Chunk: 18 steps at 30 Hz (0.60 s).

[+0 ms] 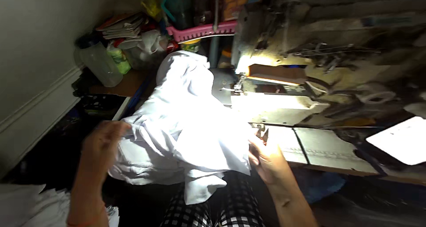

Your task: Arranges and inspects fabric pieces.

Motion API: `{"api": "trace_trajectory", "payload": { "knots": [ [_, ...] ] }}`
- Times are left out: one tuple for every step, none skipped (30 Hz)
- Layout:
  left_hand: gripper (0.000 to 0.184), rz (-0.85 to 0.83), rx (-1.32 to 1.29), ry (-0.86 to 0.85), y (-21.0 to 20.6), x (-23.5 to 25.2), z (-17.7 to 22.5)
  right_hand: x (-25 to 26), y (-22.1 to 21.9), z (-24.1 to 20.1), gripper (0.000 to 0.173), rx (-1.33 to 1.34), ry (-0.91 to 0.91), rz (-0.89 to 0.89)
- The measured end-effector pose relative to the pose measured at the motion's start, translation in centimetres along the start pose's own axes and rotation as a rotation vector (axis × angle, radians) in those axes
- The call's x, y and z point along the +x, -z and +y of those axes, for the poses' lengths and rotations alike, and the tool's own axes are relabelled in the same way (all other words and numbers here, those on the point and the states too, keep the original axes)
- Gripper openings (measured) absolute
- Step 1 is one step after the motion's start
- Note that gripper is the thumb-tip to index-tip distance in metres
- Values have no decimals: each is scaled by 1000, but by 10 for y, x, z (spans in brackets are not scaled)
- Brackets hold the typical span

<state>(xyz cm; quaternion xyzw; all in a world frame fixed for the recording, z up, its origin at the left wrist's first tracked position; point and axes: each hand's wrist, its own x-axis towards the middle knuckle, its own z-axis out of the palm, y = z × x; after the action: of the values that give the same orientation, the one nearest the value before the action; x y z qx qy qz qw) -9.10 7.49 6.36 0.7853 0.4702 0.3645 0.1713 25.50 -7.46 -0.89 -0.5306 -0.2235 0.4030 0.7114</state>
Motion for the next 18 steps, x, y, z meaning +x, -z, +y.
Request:
{"api": "trace_trajectory", "payload": {
  "knots": [
    [26, -93, -161, -74, -26, -1, 23, -2, -5, -1, 20, 24, 33, -18],
    [22, -211, -302, -121, -53, -3, 46, -5, -10, -3, 18, 27, 67, -51],
    [28, -334, -399, -128, -79, -7, 68, -8, -15, -4, 14, 24, 96, -83],
    [40, -428, -449, -116, -102, -11, 87, -10, -18, -5, 11, 21, 122, -120],
    [54, -481, -474, -112, -122, -14, 101, -11, -22, -5, 9, 18, 143, -144],
    [62, -491, -479, -117, -136, -18, 111, -13, -26, -6, 7, 16, 160, -158],
    [59, -466, -465, -133, -147, -21, 117, -13, -29, -7, 6, 5, 174, -176],
    [46, -433, -451, -160, -154, -23, 121, -12, -30, -8, 6, -6, 186, -194],
    [33, -412, -451, -185, -158, -23, 121, -11, -30, -9, 7, -3, 191, -199],
    [25, -403, -468, -200, -159, -21, 118, -9, -28, -10, 8, 6, 187, -201],
    [22, -401, -510, -193, -159, -18, 114, -7, -26, -10, 8, 8, 188, -201],
    [20, -414, -588, -142, -157, -15, 109, -6, -24, -10, 9, 17, 190, -200],
    [18, -436, -683, -73, -155, -13, 106, -6, -21, -10, 11, 20, 186, -200],
    [16, -452, -763, -18, -152, -11, 103, -6, -19, -8, 13, 12, 182, -202],
    [13, -450, -819, 17, -150, -8, 100, -5, -16, -6, 13, -16, 185, -193],
    [9, -431, -854, 39, -148, -7, 98, -3, -12, -2, 11, -89, 200, -167],
    [6, -401, -875, 50, -146, -5, 99, -2, -8, 2, 8, -207, 230, -119],
    [11, -371, -873, 47, -143, -4, 100, -2, -4, 5, 11, -332, 272, -79]
  ]
}}
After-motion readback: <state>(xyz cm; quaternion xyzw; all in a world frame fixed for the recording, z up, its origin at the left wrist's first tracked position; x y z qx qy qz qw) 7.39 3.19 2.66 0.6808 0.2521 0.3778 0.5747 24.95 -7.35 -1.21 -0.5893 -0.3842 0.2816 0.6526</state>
